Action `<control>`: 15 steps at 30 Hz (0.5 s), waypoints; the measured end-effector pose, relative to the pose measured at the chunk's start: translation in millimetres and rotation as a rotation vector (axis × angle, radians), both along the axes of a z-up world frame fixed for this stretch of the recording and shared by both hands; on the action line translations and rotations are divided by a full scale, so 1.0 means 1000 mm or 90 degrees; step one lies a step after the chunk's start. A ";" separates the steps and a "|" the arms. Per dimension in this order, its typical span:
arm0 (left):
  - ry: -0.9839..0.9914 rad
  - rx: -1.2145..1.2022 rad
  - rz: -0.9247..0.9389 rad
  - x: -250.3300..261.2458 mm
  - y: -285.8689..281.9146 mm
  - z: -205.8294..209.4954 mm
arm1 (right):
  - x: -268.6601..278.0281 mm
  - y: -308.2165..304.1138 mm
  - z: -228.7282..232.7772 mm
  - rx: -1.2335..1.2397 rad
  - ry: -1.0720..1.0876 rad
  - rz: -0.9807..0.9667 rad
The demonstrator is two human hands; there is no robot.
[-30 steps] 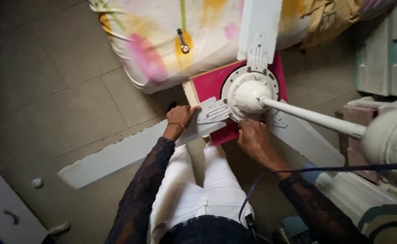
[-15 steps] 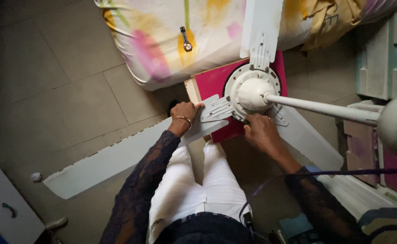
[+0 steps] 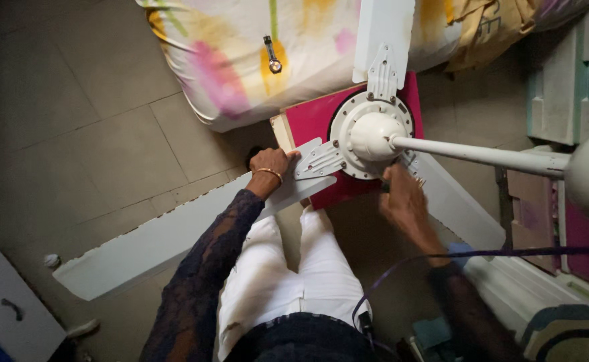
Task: The person assembles a ceiling fan by attaching the blades to the motor housing. They use a screwdriver to tighten the screws securing each blade to the central hub, working on the fan while it is positioned on a small table.
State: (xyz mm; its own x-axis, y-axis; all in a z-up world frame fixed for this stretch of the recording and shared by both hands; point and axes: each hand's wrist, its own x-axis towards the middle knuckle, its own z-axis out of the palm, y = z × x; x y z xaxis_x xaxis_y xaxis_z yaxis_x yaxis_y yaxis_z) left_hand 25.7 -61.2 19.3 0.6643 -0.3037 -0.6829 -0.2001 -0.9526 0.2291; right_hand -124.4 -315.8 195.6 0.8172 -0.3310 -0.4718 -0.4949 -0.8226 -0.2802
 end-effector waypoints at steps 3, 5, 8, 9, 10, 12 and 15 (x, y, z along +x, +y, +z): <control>0.016 0.025 -0.007 0.003 -0.003 0.004 | -0.006 0.021 -0.037 0.077 -0.108 -0.152; 0.021 0.025 -0.010 0.004 -0.006 0.005 | -0.001 0.040 -0.069 0.111 -0.194 -0.143; 0.008 0.017 -0.018 0.002 -0.003 0.009 | 0.008 0.061 -0.112 0.113 -0.309 -0.139; 0.000 0.011 -0.023 0.002 -0.001 0.010 | 0.010 0.064 -0.123 0.099 -0.343 -0.151; -0.004 0.009 -0.025 0.003 -0.001 0.011 | 0.011 0.065 -0.131 0.078 -0.331 -0.161; -0.007 0.002 -0.030 0.001 0.000 0.013 | 0.011 0.065 -0.142 0.036 -0.301 -0.183; -0.007 0.003 -0.036 0.002 0.000 0.011 | 0.011 0.064 -0.150 0.047 -0.329 -0.195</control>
